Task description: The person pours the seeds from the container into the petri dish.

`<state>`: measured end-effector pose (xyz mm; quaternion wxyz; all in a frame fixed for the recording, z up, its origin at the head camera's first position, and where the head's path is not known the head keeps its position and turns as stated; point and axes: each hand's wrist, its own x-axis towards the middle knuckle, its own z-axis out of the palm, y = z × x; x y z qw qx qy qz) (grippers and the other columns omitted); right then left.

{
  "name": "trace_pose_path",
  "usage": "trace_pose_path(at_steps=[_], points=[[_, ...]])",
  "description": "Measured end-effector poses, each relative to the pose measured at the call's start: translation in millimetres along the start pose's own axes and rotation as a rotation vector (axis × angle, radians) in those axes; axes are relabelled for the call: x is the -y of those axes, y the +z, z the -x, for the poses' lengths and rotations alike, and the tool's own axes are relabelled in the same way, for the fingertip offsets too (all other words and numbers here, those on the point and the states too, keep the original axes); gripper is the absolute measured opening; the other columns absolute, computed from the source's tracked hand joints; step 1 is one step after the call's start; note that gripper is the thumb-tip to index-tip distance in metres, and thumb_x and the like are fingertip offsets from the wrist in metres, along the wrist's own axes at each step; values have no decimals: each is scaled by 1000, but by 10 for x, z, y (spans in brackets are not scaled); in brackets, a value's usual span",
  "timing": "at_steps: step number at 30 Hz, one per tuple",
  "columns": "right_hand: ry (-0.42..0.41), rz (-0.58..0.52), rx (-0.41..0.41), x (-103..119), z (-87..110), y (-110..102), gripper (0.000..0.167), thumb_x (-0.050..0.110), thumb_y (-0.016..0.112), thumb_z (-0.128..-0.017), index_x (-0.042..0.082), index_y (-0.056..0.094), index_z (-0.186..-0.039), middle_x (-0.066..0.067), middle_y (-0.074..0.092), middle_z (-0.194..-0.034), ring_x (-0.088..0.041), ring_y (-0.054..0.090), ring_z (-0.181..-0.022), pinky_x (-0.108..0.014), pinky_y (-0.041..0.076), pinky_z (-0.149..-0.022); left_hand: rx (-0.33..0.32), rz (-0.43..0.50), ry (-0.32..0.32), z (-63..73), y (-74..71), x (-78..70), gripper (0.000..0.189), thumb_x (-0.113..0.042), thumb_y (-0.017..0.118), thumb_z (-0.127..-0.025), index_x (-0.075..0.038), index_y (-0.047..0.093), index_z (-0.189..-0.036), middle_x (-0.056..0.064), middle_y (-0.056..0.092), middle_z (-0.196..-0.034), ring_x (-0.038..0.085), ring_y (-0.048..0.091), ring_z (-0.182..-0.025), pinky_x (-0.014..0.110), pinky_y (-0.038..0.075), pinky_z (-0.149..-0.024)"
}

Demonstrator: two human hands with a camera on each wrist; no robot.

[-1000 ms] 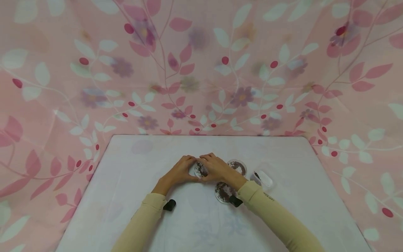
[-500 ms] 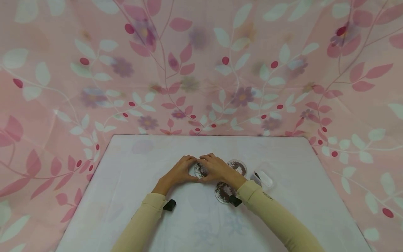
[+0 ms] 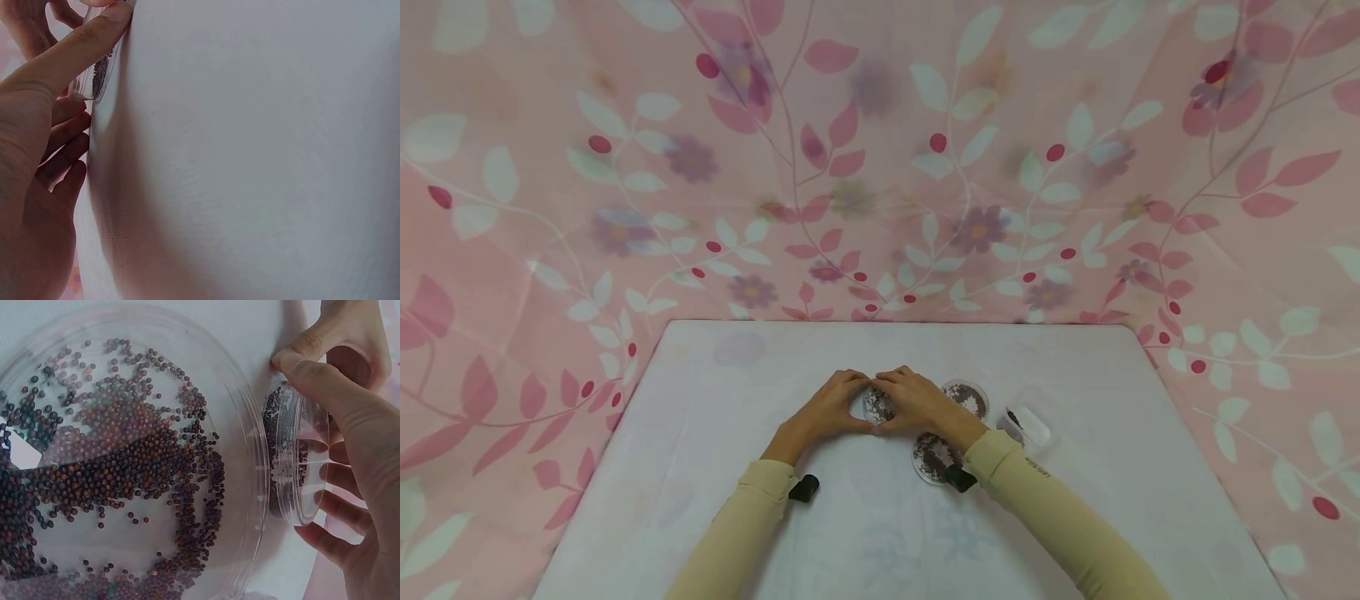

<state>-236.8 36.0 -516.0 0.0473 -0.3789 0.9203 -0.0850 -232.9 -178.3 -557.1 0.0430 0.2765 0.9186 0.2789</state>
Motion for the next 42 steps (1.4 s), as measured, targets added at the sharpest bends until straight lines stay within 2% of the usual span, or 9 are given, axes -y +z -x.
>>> trace_pose_path(at_steps=[24, 31, 34, 38, 42], points=[[-17, -49, 8, -17, 8, 11, 84, 60, 73, -78, 11, 51, -143, -10, 52, -145, -29, 50, -129, -43, 46, -107, -29, -22, 23, 11, 21, 19, 80, -48, 86, -70, -5, 60, -132, 6, 58, -131, 23, 49, -125, 42, 43, -110], [-25, -52, 17, -36, 1, 18, 85, 60, 73, -79, 12, 49, -144, -11, 50, -147, -30, 49, -131, -45, 45, -108, -33, -36, 8, 30, 20, -25, 81, -48, 85, -71, -5, 58, -135, 9, 57, -133, 25, 49, -127, 42, 43, -110], [-34, -78, -2, -34, 22, 2, 87, 58, 75, -78, 7, 49, -143, -15, 49, -147, -34, 47, -133, -50, 45, -107, -44, -48, -4, 52, 17, -62, 85, -47, 85, -71, -4, 54, -138, 11, 55, -135, 27, 48, -129, 43, 42, -111], [-22, -103, -49, -46, 80, -25, 93, 57, 77, -76, 2, 46, -144, -18, 44, -151, -38, 41, -140, -56, 40, -110, -72, -106, -40, 79, 15, -100, 95, -54, 83, -71, -5, 47, -144, 13, 51, -140, 29, 44, -133, 45, 43, -110], [32, -73, -101, -85, 176, -87, 100, 64, 72, -77, 5, 39, -149, -15, 38, -155, -36, 33, -146, -56, 32, -116, -127, -192, -72, 109, -10, -143, 102, -64, 78, -70, -8, 43, -147, 12, 49, -143, 29, 44, -135, 46, 42, -111]])
